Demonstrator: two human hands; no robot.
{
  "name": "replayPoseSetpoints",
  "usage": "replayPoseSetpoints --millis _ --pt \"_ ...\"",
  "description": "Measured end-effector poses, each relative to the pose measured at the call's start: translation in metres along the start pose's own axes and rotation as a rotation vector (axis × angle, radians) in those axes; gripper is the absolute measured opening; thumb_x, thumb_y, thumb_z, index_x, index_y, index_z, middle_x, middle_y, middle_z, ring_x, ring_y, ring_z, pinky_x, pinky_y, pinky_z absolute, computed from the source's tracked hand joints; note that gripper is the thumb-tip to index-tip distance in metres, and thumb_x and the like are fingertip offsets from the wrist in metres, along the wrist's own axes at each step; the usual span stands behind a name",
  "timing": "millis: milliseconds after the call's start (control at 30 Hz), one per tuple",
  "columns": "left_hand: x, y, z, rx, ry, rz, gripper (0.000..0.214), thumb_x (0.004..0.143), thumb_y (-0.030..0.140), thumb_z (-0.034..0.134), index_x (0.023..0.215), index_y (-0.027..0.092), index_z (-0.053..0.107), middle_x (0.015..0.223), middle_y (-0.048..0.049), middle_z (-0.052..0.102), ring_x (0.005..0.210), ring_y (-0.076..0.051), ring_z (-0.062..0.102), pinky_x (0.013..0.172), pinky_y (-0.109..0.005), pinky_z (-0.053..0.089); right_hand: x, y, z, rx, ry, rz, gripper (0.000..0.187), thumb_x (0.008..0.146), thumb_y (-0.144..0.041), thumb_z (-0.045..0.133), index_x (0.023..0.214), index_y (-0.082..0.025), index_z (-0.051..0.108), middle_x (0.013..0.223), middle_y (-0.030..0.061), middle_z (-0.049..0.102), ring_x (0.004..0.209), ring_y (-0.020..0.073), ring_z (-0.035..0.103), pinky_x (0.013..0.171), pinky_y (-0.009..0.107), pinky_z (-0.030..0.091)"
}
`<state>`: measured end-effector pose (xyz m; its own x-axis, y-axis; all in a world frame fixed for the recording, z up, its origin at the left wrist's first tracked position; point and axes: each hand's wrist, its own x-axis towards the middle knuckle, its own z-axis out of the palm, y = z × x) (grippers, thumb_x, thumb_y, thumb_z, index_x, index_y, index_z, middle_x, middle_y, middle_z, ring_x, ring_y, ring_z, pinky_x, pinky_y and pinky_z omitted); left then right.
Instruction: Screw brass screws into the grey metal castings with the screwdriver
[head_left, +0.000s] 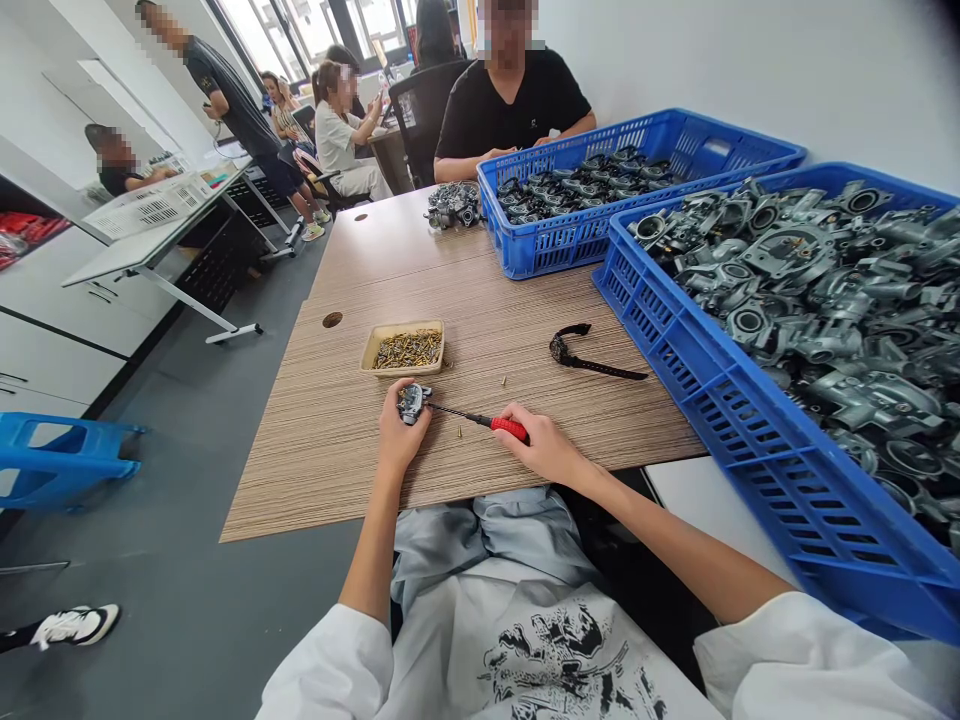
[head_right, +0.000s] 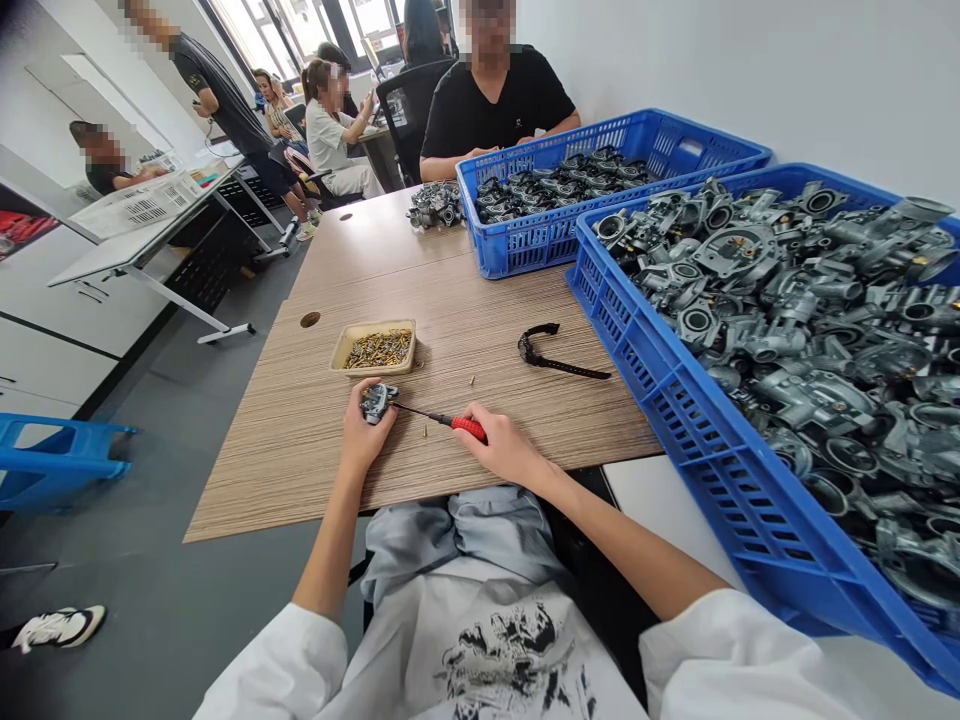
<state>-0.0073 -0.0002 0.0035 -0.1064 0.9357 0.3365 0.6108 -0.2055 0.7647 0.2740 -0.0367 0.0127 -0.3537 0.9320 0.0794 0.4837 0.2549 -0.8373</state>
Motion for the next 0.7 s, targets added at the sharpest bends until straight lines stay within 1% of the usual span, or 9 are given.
replayPoseSetpoints --millis 300,700 --pt "-0.0002 -0.0008 0.0006 0.009 0.001 0.004 0.049 0.084 0.028 0.069 0.131 0.024 0.056 0.123 -0.0073 0.067 0.111 -0.024 0.065 0.103 -0.038 0.050 -0.0001 0.0004 -0.0004 -0.013 -0.002 0.003 0.023 0.103 -0.047 0.054 0.104 -0.025 0.060 0.083 0.0001 0.068 0.072 0.0190 0.061 0.068 0.027 0.040" --pt "-0.0002 0.0000 0.0004 0.011 0.002 0.005 0.049 0.084 0.028 0.069 0.131 0.025 0.056 0.120 -0.0063 0.067 0.108 -0.023 0.065 0.102 -0.038 0.050 -0.0003 0.0027 0.0008 0.004 -0.004 -0.007 0.022 0.103 -0.047 0.054 0.104 -0.026 0.059 0.085 -0.0002 0.069 0.073 0.0187 0.062 0.070 0.028 0.041"
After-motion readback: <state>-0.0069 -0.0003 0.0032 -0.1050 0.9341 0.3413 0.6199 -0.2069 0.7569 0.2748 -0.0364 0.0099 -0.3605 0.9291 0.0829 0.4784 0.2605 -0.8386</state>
